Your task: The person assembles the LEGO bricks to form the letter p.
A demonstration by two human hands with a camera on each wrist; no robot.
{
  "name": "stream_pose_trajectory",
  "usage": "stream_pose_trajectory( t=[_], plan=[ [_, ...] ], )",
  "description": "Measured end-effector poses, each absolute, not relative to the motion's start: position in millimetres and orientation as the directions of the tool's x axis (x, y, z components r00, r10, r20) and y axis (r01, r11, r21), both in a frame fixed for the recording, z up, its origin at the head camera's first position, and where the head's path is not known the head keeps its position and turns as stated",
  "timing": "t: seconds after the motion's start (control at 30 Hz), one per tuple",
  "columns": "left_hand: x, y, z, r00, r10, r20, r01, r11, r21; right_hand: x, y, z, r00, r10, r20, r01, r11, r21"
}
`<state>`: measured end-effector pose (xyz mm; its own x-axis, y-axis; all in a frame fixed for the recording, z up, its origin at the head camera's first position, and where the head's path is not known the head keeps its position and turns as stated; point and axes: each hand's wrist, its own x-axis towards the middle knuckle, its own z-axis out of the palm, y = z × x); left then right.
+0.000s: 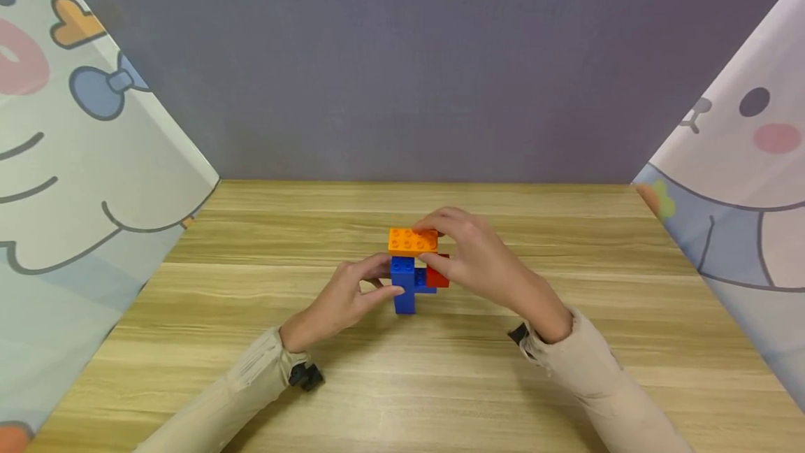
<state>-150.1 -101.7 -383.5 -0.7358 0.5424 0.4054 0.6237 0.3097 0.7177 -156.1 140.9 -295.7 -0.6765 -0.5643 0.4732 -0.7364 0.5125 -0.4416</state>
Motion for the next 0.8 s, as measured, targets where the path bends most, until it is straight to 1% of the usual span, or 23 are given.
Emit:
stream_pose_trajectory(
  t=[0.23, 0.57, 0.8],
  plan=[
    [-150.5, -102.4, -385.8, -0.735, 0.538, 0.412, 0.627, 0.308, 0.716, -151.5, 140.5, -297.6, -0.643, -0.59, 0.488, -0.766, 0.503, -0.402],
    [-150.4, -102.3, -386.0, -0.738, 0.539, 0.407, 0.622, 0.307, 0.721, -149.1, 142.8, -303.8, -0.643, -0.593, 0.485, -0.766, 0.507, -0.395],
    [-150.9, -101.9, -385.8, -0.737, 0.541, 0.405, 0.621, 0.305, 0.722, -147.7, 145.1, -305.3, -0.645, -0.596, 0.479, -0.764, 0.496, -0.412]
  ],
)
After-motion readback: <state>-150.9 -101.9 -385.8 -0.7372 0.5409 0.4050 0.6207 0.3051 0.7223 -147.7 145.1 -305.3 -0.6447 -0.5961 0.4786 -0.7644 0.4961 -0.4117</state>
